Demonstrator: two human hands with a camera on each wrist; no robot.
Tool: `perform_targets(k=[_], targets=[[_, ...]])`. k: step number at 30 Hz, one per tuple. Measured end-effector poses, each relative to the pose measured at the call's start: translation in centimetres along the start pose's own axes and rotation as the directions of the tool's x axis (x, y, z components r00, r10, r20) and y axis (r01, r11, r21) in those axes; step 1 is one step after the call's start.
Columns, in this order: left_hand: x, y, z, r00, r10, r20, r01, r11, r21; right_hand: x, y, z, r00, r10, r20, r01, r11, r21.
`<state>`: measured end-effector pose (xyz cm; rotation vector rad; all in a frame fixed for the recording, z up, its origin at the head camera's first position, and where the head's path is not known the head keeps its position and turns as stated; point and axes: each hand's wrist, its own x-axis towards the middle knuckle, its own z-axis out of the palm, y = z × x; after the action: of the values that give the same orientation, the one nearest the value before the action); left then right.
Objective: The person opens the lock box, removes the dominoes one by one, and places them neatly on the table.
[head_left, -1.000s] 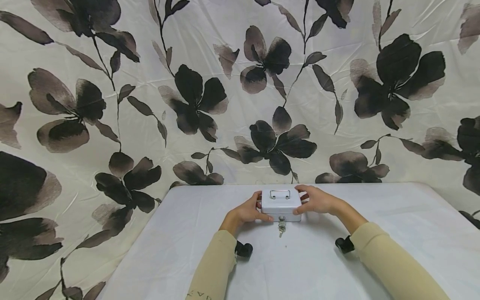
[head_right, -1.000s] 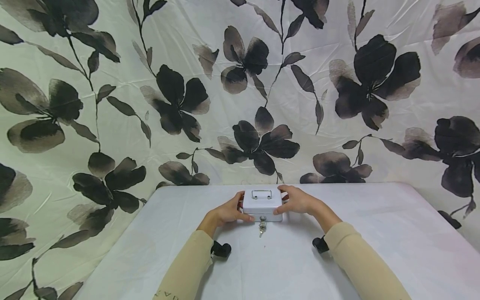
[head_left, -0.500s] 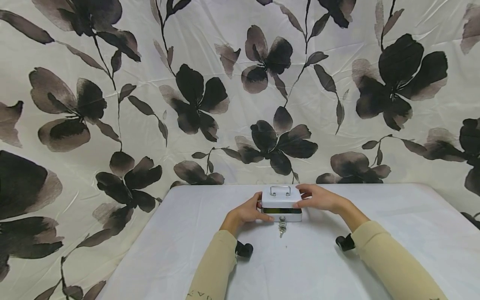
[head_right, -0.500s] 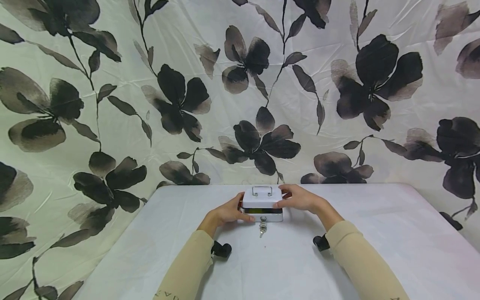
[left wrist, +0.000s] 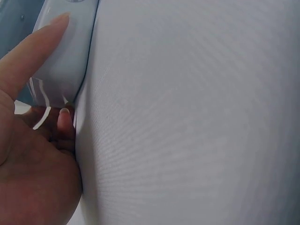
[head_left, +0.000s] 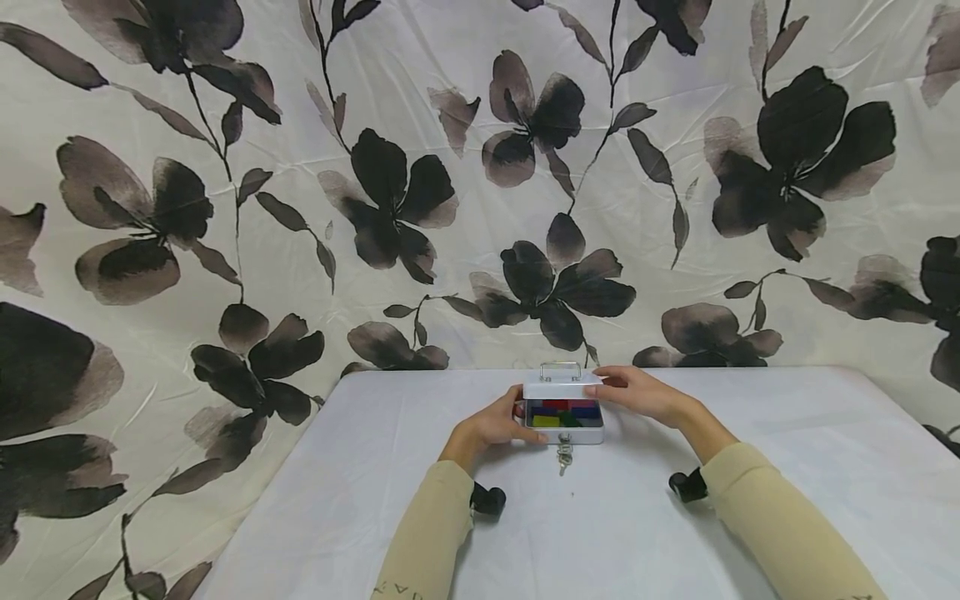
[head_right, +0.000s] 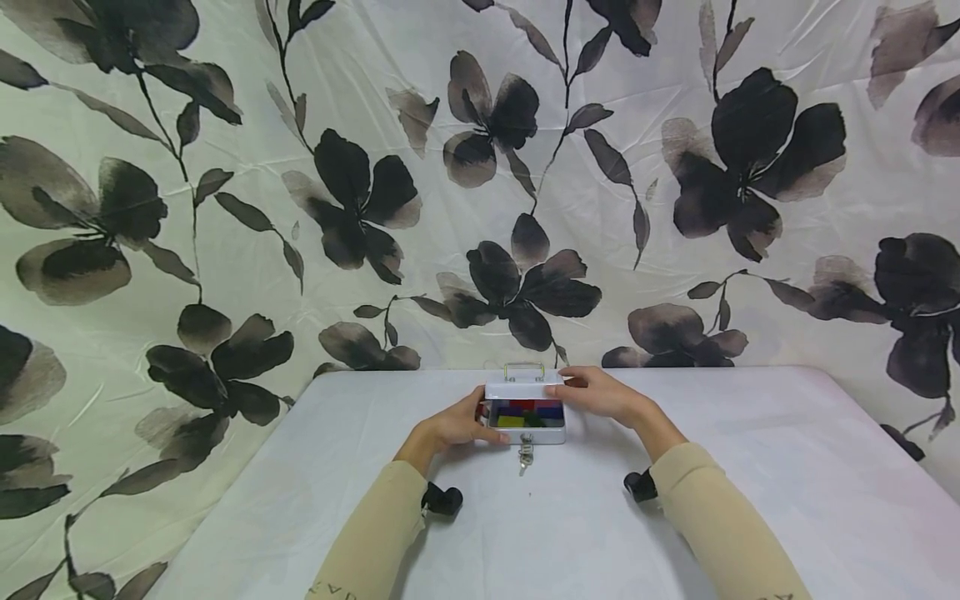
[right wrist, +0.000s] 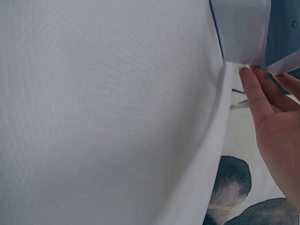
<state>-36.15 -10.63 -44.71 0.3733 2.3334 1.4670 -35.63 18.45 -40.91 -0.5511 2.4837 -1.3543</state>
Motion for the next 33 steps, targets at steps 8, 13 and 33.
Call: perform_targets(k=[8, 13, 33], targets=[[0.0, -0.2, 0.1, 1.0, -0.001, -0.003, 0.001, 1.0, 0.006, 0.1, 0.1, 0.2, 1.0, -0.008, -0.017, 0.008, 1.0, 0.03], [0.0, -0.2, 0.2, 1.0, 0.001, 0.002, -0.001, 1.0, 0.011, 0.3, 0.0, 0.2, 1.0, 0.001, -0.019, 0.0, 0.999, 0.054], [0.0, 0.1, 0.2, 0.999, -0.032, -0.002, 0.032, 0.998, 0.054, 2.0, -0.5, 0.9, 0.968, 0.119, -0.221, -0.115, 0.993, 0.03]])
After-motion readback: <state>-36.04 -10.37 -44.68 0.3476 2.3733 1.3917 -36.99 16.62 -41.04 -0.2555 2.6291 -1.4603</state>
